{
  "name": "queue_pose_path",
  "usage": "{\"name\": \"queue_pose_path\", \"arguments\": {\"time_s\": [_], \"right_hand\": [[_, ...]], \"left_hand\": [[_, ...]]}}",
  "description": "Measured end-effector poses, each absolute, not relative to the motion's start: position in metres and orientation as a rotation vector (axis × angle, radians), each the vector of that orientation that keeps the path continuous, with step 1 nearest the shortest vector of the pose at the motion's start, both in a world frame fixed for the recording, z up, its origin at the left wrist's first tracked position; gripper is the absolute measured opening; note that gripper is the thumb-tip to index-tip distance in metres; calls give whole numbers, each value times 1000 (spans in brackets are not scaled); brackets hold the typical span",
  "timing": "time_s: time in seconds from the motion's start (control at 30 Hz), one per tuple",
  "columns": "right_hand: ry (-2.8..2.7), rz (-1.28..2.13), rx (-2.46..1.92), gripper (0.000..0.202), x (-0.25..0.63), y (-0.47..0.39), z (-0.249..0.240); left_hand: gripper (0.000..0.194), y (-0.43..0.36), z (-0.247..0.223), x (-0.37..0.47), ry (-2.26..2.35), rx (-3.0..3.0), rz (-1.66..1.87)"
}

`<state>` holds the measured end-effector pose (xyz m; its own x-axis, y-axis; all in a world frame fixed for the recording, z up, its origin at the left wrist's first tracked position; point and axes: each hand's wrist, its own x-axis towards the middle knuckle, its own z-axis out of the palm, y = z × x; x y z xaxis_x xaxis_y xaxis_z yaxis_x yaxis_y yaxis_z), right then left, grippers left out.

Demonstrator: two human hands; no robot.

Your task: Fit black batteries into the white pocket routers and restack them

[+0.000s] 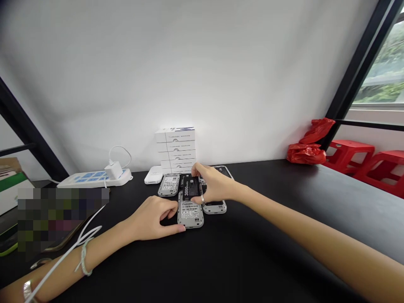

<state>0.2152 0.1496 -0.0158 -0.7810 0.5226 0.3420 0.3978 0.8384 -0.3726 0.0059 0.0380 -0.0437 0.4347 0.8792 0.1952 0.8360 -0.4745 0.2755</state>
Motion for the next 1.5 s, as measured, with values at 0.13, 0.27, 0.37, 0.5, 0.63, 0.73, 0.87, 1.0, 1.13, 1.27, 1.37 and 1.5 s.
{"name": "queue_pose_path", "arguments": {"time_s": [0.13, 0.27, 0.37, 0.5, 0.63, 0.73, 0.87, 1.0, 1.13, 1.27, 1.37, 1.5], "right_hand": [[-2622, 475, -749, 58, 225, 126, -21], [-2636, 658, -742, 63, 227, 116, -22], [-2642, 712, -741, 60, 229, 114, -20], [-2735, 584, -738, 78, 229, 111, -24], [-2811, 310, -690, 94, 225, 109, -33], [-2802, 322, -736, 90, 222, 108, -37], [-2772, 442, -831, 90, 219, 107, -37], [-2746, 510, -848, 91, 219, 110, -37], [-2736, 525, -816, 87, 219, 112, -40], [-2699, 547, -827, 93, 219, 110, -43], [-2648, 484, -769, 95, 221, 108, -37], [-2562, 433, -735, 88, 240, 115, -22]], "left_hand": [[51, 39, -44, 6, 1538, 2542, 479], [50, 39, -45, 6, 1553, 2538, 477], [50, 39, -45, 6, 1551, 2544, 470], [50, 38, -45, 6, 1550, 2552, 477], [51, 37, -44, 6, 1555, 2543, 474], [53, 38, -44, 6, 1566, 2540, 463], [53, 40, -44, 6, 1561, 2533, 461], [54, 39, -43, 7, 1560, 2527, 450], [56, 39, -42, 7, 1563, 2519, 440], [54, 40, -45, 4, 1522, 2516, 445], [49, 41, -48, 1, 1440, 2513, 497], [48, 40, -48, 0, 1447, 2517, 505]]}}
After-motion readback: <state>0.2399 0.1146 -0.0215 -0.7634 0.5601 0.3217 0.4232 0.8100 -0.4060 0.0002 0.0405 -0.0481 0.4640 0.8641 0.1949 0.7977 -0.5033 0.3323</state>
